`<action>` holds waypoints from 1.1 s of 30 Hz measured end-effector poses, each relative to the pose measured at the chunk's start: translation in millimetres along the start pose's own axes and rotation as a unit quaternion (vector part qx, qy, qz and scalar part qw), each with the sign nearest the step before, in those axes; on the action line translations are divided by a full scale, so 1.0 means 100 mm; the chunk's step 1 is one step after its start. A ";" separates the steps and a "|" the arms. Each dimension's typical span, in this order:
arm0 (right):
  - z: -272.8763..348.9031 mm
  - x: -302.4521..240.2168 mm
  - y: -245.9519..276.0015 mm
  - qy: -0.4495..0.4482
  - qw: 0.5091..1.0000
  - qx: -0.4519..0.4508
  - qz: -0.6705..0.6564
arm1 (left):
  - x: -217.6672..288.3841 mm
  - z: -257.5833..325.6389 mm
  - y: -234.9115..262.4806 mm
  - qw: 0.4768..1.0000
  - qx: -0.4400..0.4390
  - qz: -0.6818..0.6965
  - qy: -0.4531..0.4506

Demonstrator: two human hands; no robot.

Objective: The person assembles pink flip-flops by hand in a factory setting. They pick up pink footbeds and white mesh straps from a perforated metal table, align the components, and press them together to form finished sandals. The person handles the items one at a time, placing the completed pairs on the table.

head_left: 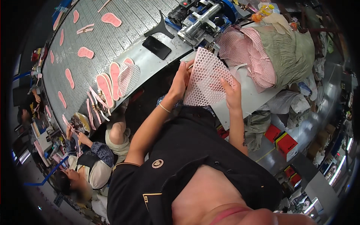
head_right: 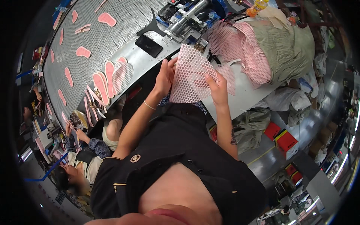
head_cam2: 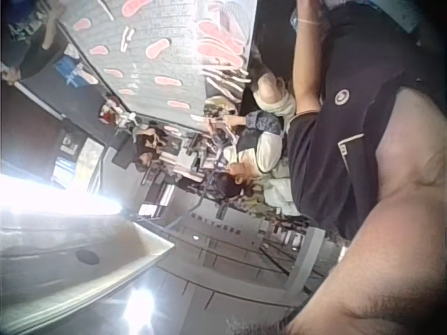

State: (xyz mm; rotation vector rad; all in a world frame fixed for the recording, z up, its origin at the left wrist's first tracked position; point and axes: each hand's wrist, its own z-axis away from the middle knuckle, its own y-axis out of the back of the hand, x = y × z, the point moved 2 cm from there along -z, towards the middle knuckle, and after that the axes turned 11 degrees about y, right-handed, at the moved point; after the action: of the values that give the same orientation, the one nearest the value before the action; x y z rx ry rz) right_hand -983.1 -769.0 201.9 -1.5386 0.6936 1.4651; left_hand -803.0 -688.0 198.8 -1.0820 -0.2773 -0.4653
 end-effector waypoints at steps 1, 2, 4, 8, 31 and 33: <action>-0.03 0.01 -0.02 0.007 1.000 0.012 0.009 | 0.01 -0.05 0.01 0.997 0.028 -0.074 -0.011; -0.04 -0.01 -0.06 0.014 1.000 0.014 0.012 | 0.05 -0.13 0.05 0.987 0.057 -0.148 -0.022; -0.07 0.09 -0.09 -0.002 1.000 0.019 0.018 | 0.09 -0.35 0.23 0.957 0.094 -0.270 -0.052; -0.13 0.18 -0.13 -0.074 0.997 -0.006 0.028 | 0.17 -0.56 0.45 0.940 0.132 -0.312 -0.035; -0.61 0.47 -0.35 -0.134 0.979 -0.149 0.049 | 0.56 -0.52 0.72 0.926 0.209 -0.300 -0.091; -0.54 0.48 -0.24 -0.132 0.980 -0.143 0.036 | 0.47 -0.52 0.65 0.922 0.198 -0.324 -0.074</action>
State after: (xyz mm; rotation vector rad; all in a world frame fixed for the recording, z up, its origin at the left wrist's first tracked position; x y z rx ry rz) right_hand -929.1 -796.4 155.7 -1.5010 0.3963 1.8476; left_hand -730.8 -719.8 145.1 -0.6052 -0.8407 -0.8755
